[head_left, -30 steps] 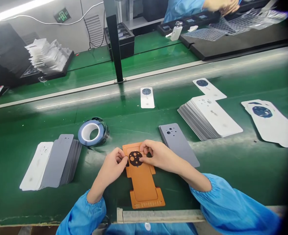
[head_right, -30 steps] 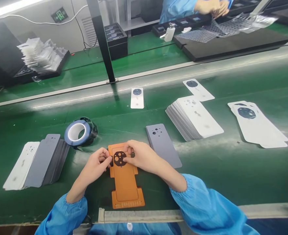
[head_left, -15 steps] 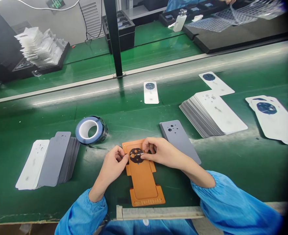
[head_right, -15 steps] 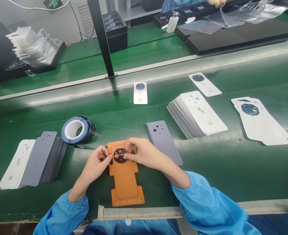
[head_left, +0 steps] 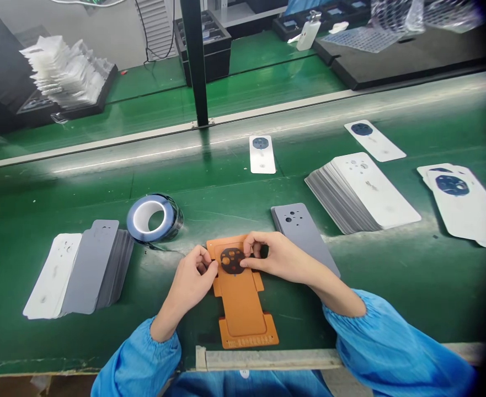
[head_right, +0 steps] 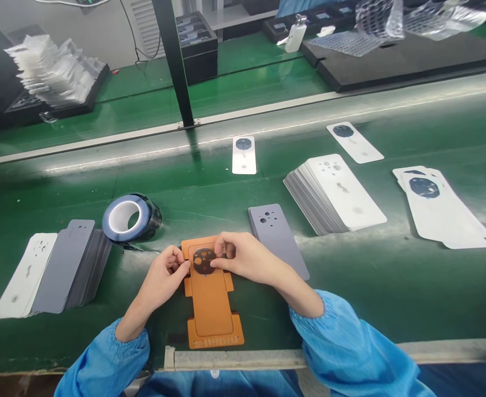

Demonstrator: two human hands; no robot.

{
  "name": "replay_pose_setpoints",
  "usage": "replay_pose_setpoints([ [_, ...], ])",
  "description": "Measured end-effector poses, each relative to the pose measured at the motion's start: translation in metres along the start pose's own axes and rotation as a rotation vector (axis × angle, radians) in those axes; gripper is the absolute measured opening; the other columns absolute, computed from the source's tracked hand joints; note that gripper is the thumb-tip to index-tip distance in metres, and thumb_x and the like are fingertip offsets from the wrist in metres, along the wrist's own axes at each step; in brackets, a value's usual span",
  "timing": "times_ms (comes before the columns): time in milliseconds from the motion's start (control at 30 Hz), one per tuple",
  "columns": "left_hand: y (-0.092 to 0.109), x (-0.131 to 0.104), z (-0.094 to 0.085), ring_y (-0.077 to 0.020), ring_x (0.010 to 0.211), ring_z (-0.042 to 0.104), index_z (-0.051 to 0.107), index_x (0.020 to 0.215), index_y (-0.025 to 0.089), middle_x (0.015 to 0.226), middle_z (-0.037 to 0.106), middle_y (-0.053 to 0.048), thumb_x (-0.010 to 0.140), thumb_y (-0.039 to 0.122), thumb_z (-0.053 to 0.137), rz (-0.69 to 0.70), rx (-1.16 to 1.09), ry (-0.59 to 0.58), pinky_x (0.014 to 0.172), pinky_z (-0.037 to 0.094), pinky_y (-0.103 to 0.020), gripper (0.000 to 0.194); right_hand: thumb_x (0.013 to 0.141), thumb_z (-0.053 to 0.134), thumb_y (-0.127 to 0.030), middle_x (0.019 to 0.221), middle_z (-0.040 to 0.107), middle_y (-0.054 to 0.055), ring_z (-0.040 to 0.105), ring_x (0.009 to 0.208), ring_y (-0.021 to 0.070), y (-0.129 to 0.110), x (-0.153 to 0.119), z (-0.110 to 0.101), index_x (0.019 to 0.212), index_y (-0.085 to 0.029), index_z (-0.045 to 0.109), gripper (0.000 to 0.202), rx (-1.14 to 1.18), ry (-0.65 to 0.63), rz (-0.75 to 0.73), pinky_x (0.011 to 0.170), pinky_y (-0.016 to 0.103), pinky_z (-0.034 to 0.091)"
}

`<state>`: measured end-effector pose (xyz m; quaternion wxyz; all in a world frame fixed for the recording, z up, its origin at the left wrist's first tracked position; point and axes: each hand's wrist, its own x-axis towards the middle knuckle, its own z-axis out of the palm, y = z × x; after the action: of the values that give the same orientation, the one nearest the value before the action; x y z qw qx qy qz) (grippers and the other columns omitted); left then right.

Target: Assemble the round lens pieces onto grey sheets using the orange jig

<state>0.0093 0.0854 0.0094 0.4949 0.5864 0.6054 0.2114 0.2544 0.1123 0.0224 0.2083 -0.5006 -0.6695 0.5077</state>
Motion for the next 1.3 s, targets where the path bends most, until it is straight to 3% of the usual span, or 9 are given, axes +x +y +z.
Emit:
replay_pose_setpoints([
  [400, 0.002, 0.002, 0.002, -0.0094, 0.052, 0.042, 0.044, 0.077, 0.023, 0.061, 0.048, 0.008, 0.084, 0.032, 0.063, -0.018, 0.002, 0.057, 0.051, 0.031, -0.022, 0.023, 0.082, 0.078, -0.030, 0.074, 0.065, -0.002, 0.061, 0.068, 0.0167, 0.000, 0.000, 0.002, 0.080, -0.023, 0.057, 0.022, -0.088, 0.013, 0.003, 0.065, 0.030, 0.045],
  [767, 0.002, 0.004, 0.006, -0.0092, 0.053, 0.045, 0.045, 0.074, 0.023, 0.063, 0.051, 0.008, 0.079, 0.034, 0.067, -0.038, -0.004, 0.077, 0.052, 0.033, -0.022, 0.025, 0.083, 0.077, -0.026, 0.073, 0.059, -0.003, 0.054, 0.066, 0.0146, 0.001, 0.001, 0.004, 0.078, -0.022, 0.055, 0.023, -0.132, 0.021, -0.027, 0.062, 0.028, 0.041],
  [1300, 0.003, 0.001, 0.006, -0.0098, 0.052, 0.043, 0.045, 0.069, 0.023, 0.059, 0.048, 0.008, 0.078, 0.033, 0.065, -0.024, 0.030, 0.096, 0.052, 0.031, -0.023, 0.024, 0.077, 0.084, -0.040, 0.074, 0.064, -0.002, 0.057, 0.070, 0.0153, 0.006, 0.000, -0.007, 0.074, -0.021, 0.059, 0.032, 0.111, -0.045, 0.051, 0.066, 0.029, 0.045],
])
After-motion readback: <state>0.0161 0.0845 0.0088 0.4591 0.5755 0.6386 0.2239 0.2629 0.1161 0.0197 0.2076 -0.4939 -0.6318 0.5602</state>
